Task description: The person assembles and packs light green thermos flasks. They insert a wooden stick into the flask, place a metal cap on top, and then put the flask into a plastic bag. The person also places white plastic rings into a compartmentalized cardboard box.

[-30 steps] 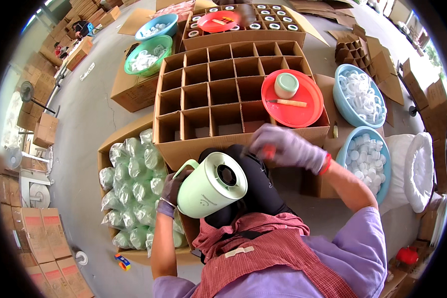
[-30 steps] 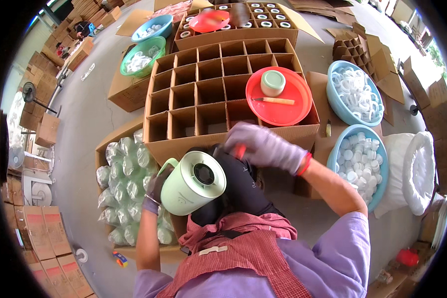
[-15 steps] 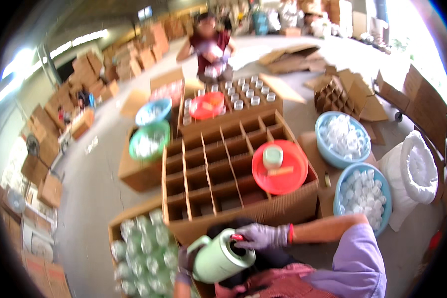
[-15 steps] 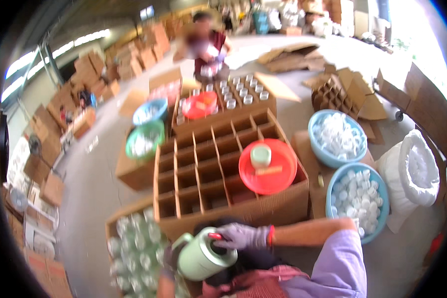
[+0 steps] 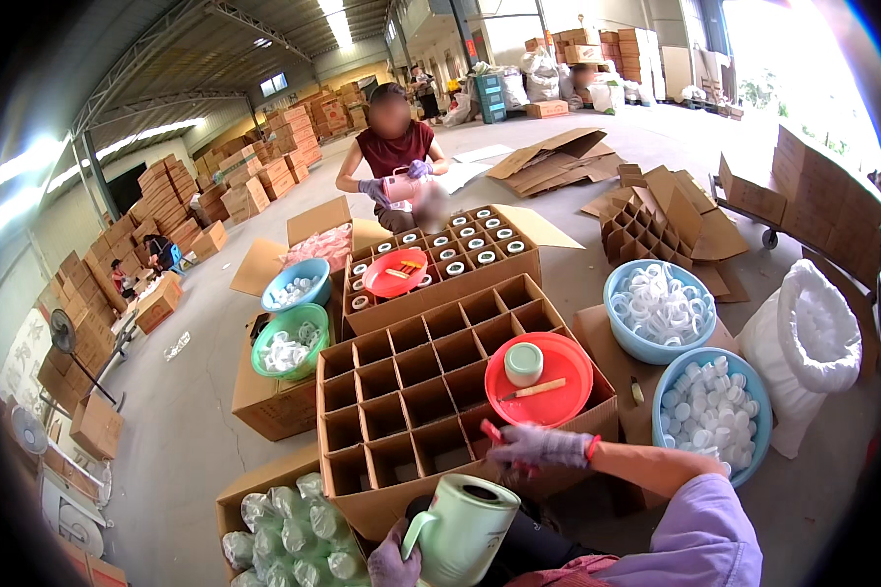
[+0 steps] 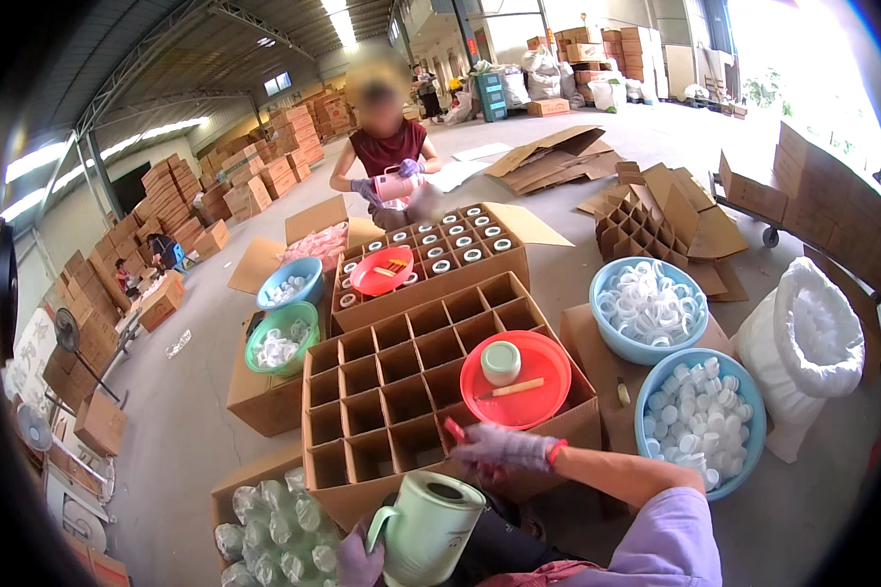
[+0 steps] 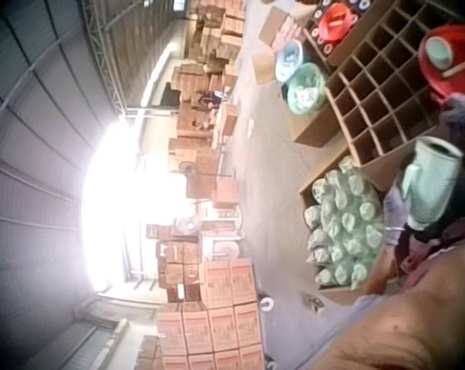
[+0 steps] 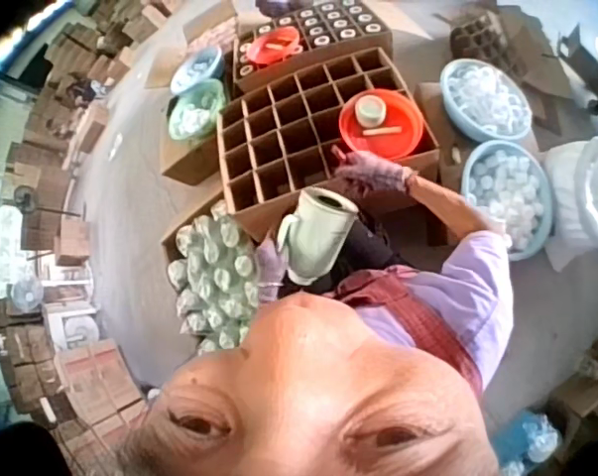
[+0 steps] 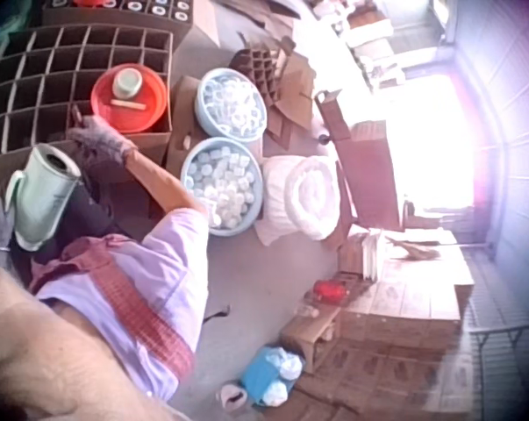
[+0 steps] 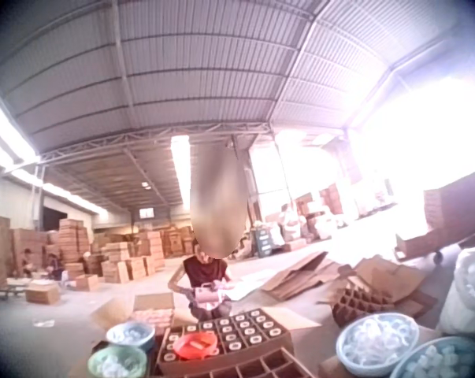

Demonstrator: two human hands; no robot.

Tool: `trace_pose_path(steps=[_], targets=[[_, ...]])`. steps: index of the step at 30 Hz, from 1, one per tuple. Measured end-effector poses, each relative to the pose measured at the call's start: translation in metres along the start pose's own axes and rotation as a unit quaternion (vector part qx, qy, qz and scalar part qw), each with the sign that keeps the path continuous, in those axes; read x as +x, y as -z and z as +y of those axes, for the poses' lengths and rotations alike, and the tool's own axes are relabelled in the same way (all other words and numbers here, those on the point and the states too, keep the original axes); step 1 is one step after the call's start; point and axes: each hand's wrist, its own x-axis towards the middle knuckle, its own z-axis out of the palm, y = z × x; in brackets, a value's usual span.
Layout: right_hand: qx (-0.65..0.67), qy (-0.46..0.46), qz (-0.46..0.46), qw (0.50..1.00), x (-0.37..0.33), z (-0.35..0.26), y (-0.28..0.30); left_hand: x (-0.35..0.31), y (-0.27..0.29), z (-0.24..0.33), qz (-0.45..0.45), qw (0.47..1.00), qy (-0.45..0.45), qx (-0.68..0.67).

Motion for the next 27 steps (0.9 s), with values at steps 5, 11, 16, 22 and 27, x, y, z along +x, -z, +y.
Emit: trace_pose_path(steps=[5, 11, 16, 22, 27], targets=[[-0.537, 0.176, 0.238, 0.790, 0.032, 0.048, 0.077, -0.009, 0.010, 0.014, -0.216, 0.971, 0.082, 0.064], [-0.596, 0.172, 0.216, 0.754, 0.050, 0.089, 0.106, -0.045, -0.036, -0.049, -0.299, 0.859, 0.230, -0.346], [-0.440, 0.174, 0.181, 0.862, 0.067, 0.072, 0.136, -0.052, 0.000, -0.068, -0.192, 0.939, 0.182, -0.221], [-0.345, 0.196, 0.393, 0.830, 0.089, 0.082, 0.166, -0.036, -0.010, -0.045, -0.002, 0.486, 0.352, -0.800], [-0.281, 0.198, 0.417, 0.841, 0.050, 0.097, 0.147, -0.042, -0.023, -0.031, 0.095, 0.479, 0.369, -0.791]])
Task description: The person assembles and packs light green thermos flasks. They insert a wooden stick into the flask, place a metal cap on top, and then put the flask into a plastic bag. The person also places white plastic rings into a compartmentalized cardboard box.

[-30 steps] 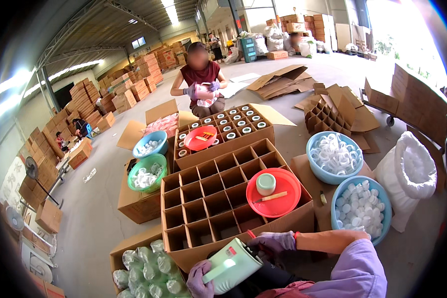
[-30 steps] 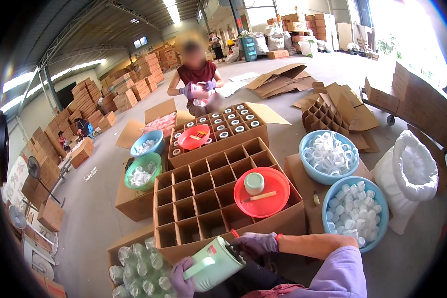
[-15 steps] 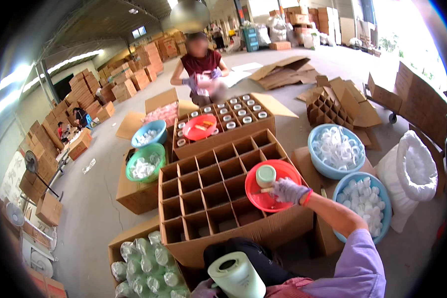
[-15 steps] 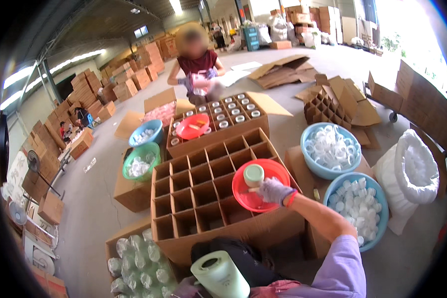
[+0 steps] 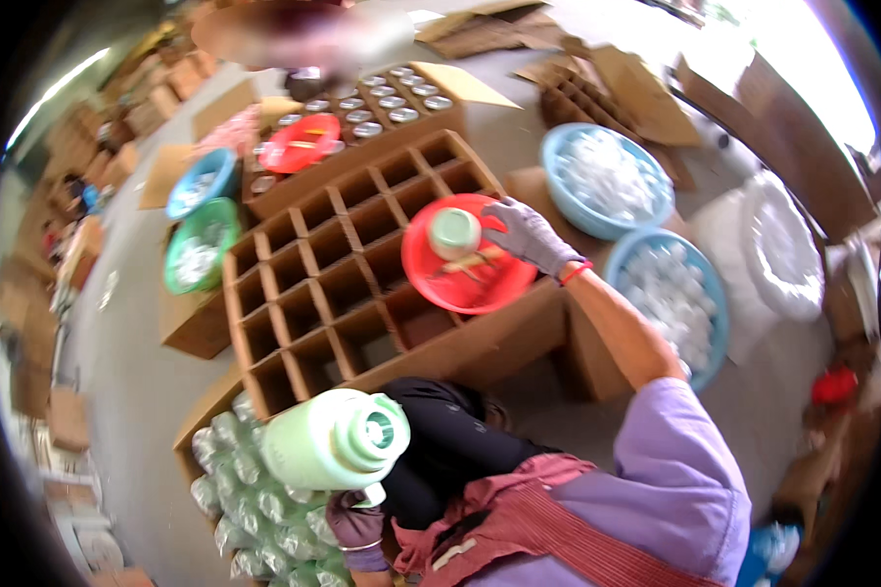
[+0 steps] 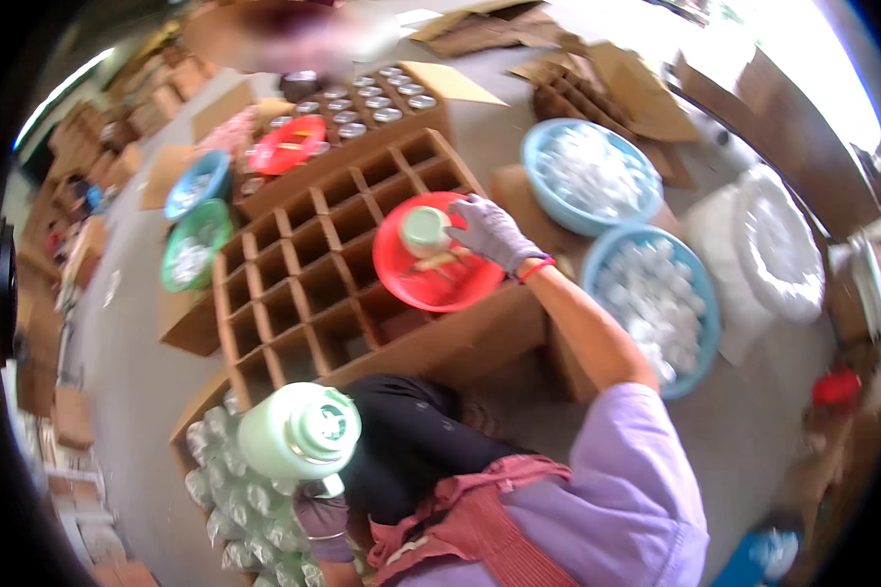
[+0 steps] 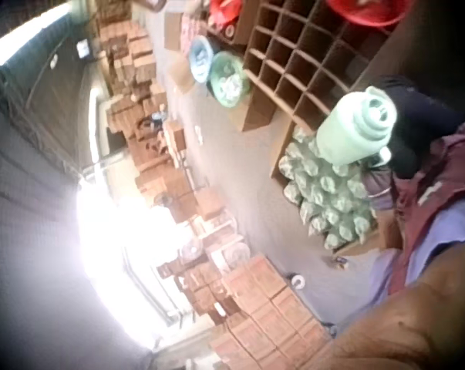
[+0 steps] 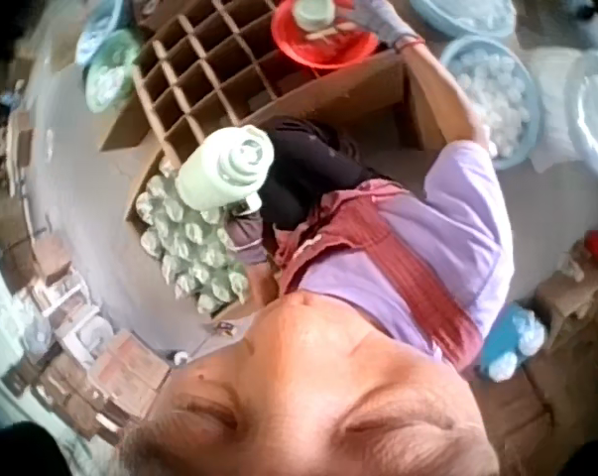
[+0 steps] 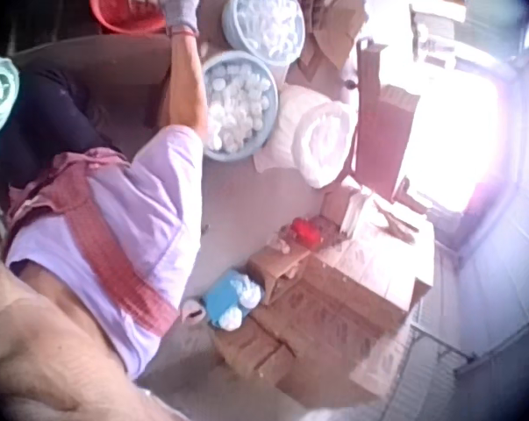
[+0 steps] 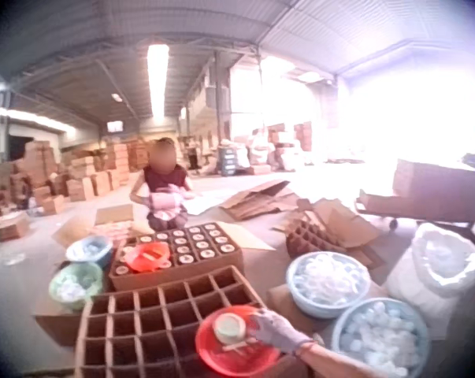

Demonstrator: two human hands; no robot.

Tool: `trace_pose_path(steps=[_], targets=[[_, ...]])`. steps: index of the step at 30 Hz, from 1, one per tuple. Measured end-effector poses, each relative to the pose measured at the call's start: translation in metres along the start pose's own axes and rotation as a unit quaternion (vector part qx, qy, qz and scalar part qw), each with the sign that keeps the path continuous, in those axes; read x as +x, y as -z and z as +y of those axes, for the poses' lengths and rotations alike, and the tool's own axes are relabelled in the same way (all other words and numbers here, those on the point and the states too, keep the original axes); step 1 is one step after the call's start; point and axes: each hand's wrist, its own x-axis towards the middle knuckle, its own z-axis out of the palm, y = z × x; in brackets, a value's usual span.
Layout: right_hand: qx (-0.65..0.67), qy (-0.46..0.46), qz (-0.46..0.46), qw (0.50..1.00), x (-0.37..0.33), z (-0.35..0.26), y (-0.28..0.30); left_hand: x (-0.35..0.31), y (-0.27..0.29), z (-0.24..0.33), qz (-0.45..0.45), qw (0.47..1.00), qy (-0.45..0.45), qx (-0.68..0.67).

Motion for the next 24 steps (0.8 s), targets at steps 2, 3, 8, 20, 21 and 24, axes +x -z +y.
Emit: trace_pose_path(steps=[2, 3, 8, 20, 21, 24], targets=[[-0.044, -0.023, 0.064, 0.997, -0.049, 0.026, 0.028, -0.004, -0.004, -0.011, -0.002, 0.999, 0.024, -0.029], [-0.116, -0.077, 0.089, 0.986, -0.065, 0.039, 0.040, 0.000, 0.008, -0.009, 0.059, 0.994, -0.015, 0.090], [-0.360, -0.314, 0.098, 0.873, -0.185, 0.149, 0.096, 0.007, 0.003, -0.022, -0.011, 1.000, 0.014, 0.000], [-0.241, -0.411, -0.294, 0.829, -0.235, 0.228, 0.062, 0.005, 0.007, -0.034, -0.089, 0.983, 0.125, -0.105], [-0.286, -0.395, -0.247, 0.837, -0.244, 0.208, 0.061, 0.003, 0.010, -0.033, -0.089, 0.982, 0.127, -0.111], [-0.357, -0.408, -0.186, 0.819, -0.257, 0.209, 0.066, 0.001, 0.008, -0.040, -0.121, 0.978, 0.127, -0.114]])
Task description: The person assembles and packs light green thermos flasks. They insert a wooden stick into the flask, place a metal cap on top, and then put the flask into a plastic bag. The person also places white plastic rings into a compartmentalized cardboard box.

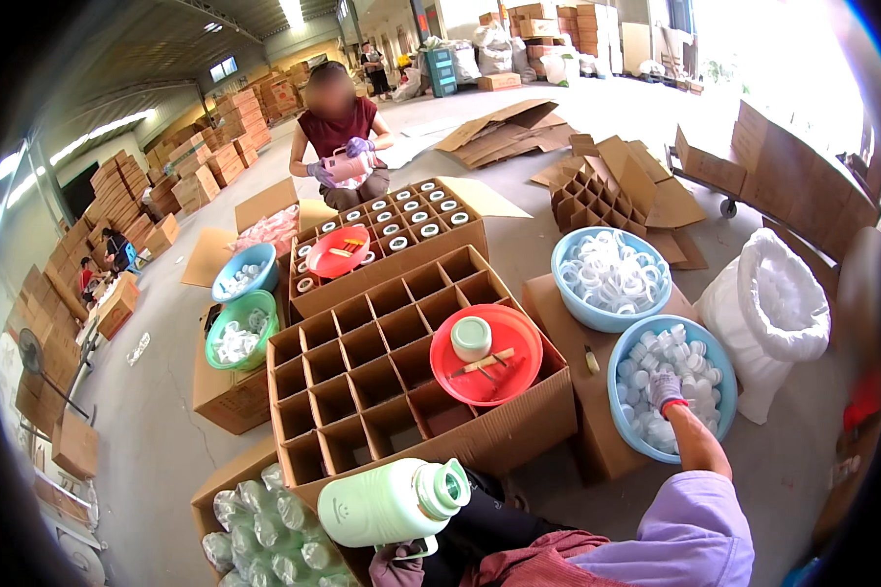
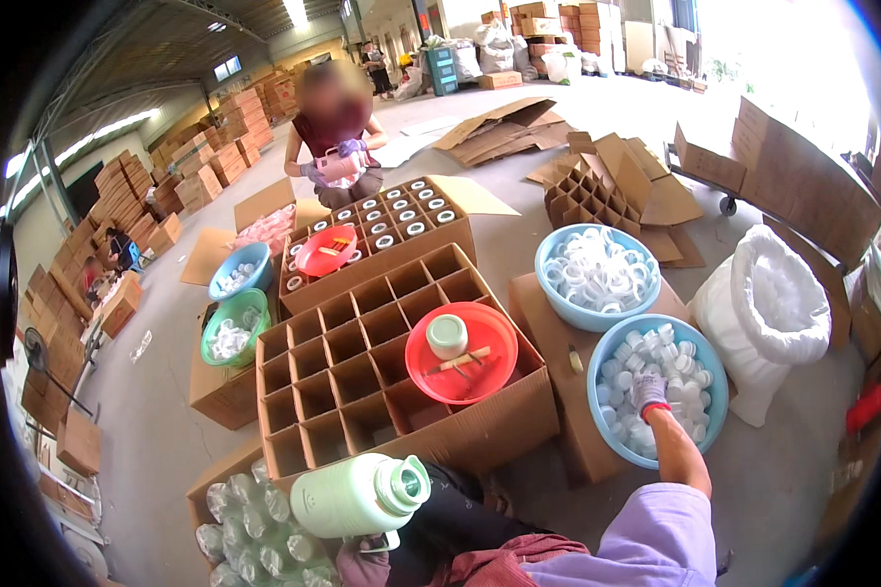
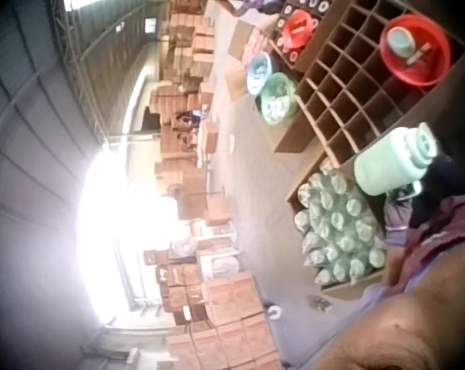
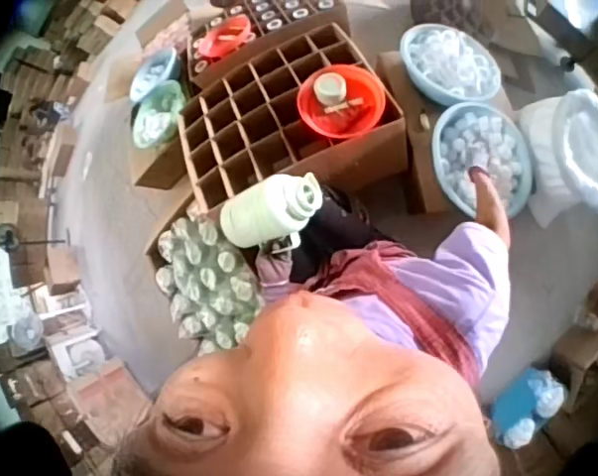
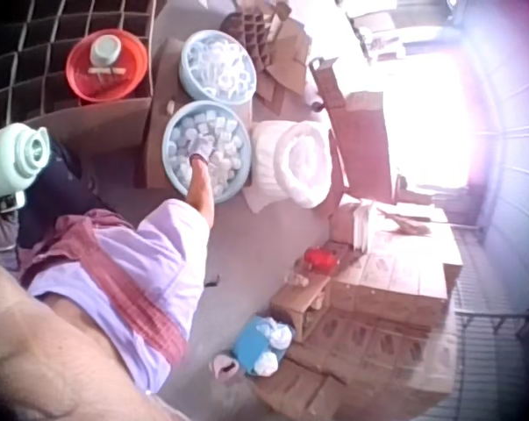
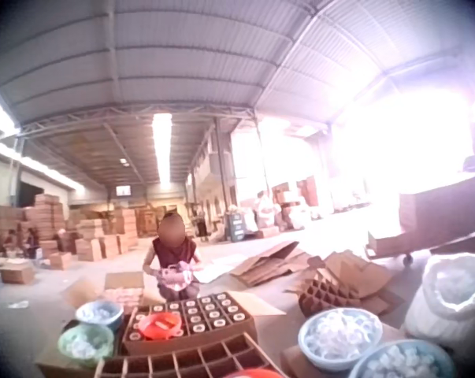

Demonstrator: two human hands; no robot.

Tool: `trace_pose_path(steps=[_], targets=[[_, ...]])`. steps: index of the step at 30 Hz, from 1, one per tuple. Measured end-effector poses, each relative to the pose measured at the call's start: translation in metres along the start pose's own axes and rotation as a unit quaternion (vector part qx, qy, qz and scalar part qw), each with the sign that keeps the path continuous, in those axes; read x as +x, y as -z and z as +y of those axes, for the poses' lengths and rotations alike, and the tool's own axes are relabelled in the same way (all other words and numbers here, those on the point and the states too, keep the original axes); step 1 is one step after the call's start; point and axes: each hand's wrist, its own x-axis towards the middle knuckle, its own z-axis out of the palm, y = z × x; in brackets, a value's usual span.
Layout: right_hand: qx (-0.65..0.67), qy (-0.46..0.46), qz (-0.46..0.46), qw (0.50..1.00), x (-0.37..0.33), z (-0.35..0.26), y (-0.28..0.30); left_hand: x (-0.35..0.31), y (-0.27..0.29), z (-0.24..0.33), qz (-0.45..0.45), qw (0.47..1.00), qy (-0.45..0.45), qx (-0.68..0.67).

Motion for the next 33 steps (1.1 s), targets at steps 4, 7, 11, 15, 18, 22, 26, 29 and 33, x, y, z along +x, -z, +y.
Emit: trace_pose_path(steps=[4, 7, 11, 15, 18, 22, 26, 29, 33], targets=[[-0.013, -0.004, 0.150, 0.989, -0.024, -0.021, 0.043, -0.006, -0.019, -0.002, 0.046, 0.998, -0.032, 0.024], [0.214, 0.164, 0.189, 0.944, -0.075, -0.058, 0.116, 0.005, -0.020, -0.005, 0.034, 0.998, -0.021, 0.043], [0.384, 0.457, 0.115, 0.794, -0.213, -0.188, 0.213, 0.017, -0.021, -0.012, 0.111, 0.975, -0.067, 0.180], [0.414, 0.516, 0.228, 0.715, -0.254, -0.245, 0.200, 0.020, -0.048, -0.033, 0.124, 0.968, -0.107, 0.191], [0.430, 0.461, 0.170, 0.757, -0.253, -0.262, 0.199, 0.022, -0.081, -0.041, 0.117, 0.925, -0.192, 0.306], [0.573, 0.427, -0.068, 0.696, -0.236, -0.283, 0.194, 0.024, -0.065, -0.029, 0.059, 0.752, -0.298, 0.584], [0.674, 0.466, -0.117, 0.562, -0.213, -0.320, 0.162, 0.029, -0.079, -0.025, 0.036, 0.868, -0.272, 0.413], [0.743, 0.455, -0.214, 0.442, -0.218, -0.318, 0.183, 0.032, -0.059, -0.016, -0.006, 0.715, -0.315, 0.625], [0.741, 0.377, -0.199, 0.519, -0.214, -0.325, 0.188, 0.040, -0.062, -0.021, -0.010, 0.538, -0.351, 0.766]])
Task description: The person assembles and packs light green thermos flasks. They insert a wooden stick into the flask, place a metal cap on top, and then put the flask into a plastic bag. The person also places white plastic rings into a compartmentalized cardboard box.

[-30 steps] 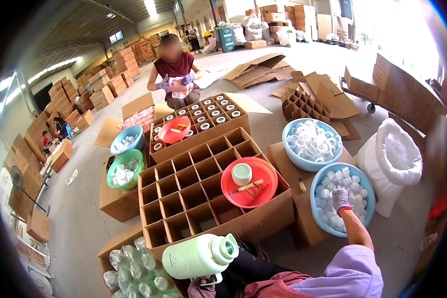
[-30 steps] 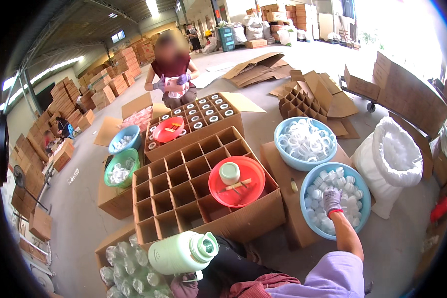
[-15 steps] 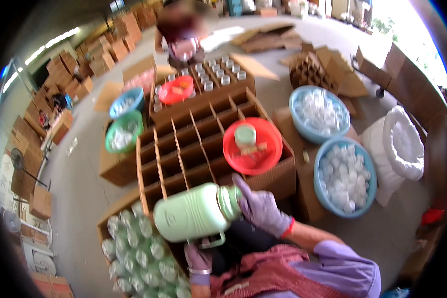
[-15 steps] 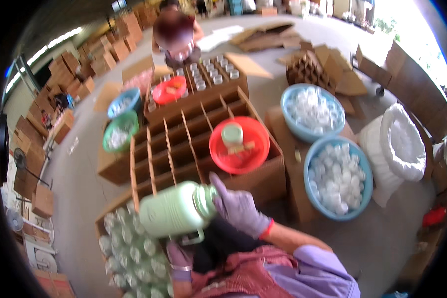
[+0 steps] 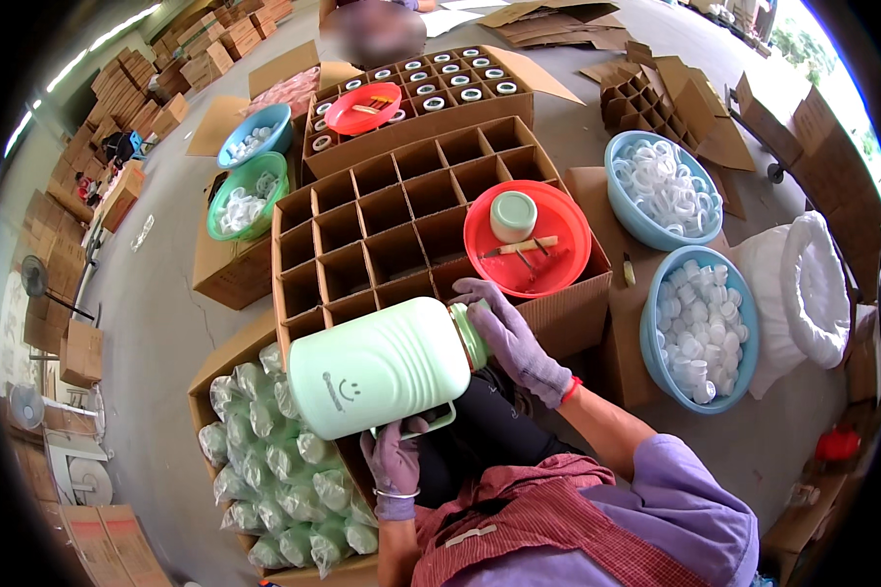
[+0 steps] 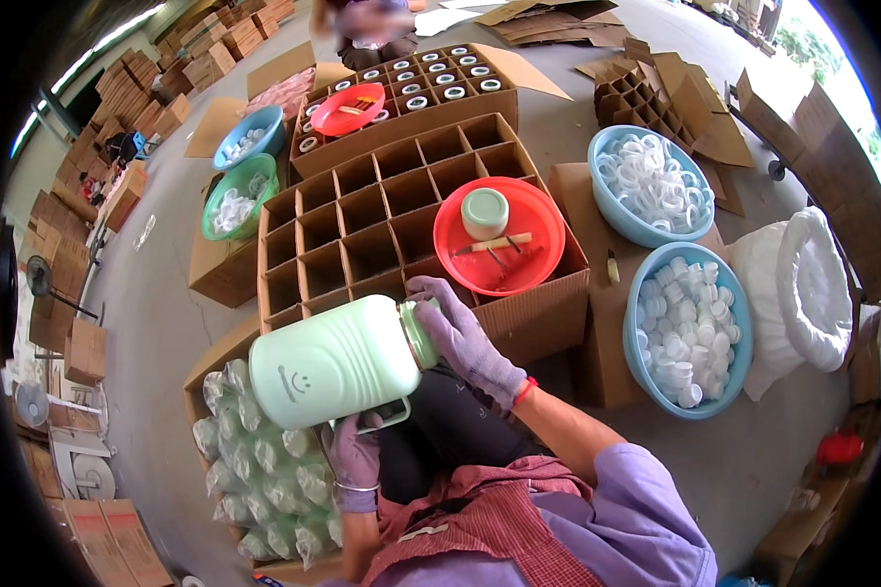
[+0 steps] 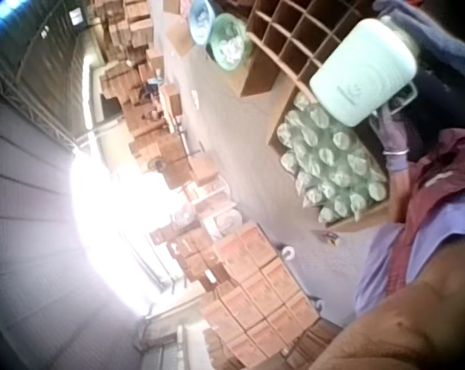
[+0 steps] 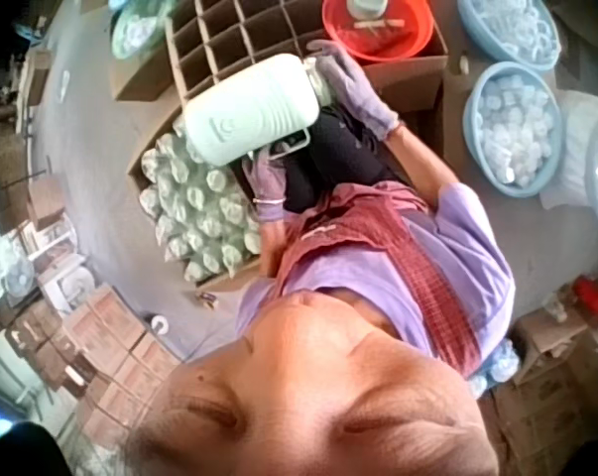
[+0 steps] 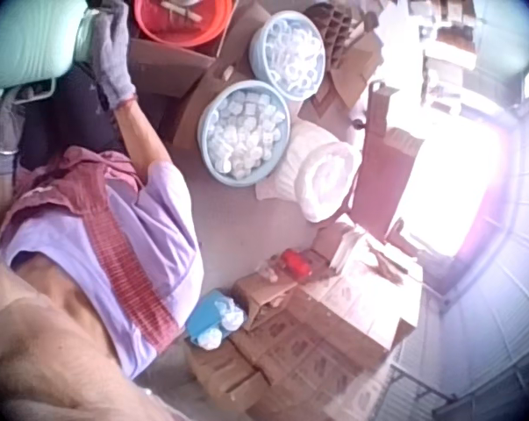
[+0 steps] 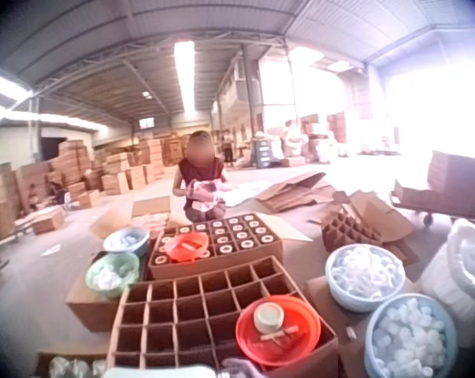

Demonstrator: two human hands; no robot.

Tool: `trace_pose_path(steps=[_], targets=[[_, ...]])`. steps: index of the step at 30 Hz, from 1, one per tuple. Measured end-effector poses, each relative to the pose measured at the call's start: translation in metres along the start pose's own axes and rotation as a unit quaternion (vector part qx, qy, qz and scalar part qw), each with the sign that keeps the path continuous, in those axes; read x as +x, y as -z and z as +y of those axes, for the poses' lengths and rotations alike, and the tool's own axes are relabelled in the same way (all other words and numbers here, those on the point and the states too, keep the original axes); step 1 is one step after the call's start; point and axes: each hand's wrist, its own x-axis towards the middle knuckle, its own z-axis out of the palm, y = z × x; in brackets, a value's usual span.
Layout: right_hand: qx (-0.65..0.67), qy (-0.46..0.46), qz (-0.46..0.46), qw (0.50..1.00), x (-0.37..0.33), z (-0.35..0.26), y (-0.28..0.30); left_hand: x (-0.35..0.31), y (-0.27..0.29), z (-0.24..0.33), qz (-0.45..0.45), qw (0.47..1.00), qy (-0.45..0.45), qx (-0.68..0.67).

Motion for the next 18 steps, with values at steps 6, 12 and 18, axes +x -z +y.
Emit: trace_pose_path(steps=[6, 12, 18], targets=[[-0.403, 0.351, -0.098, 0.840, 0.063, 0.006, 0.015, 0.023, 0.000, -0.011, 0.142, 0.797, 0.272, -0.520], [-0.737, 0.093, 0.154, 0.651, 0.153, 0.041, 0.124, 0.020, 0.005, -0.020, 0.105, 0.658, 0.288, -0.688], [-0.383, 0.234, -0.038, 0.893, 0.123, -0.040, 0.052, 0.003, 0.026, -0.031, 0.119, 0.589, 0.314, -0.735]])
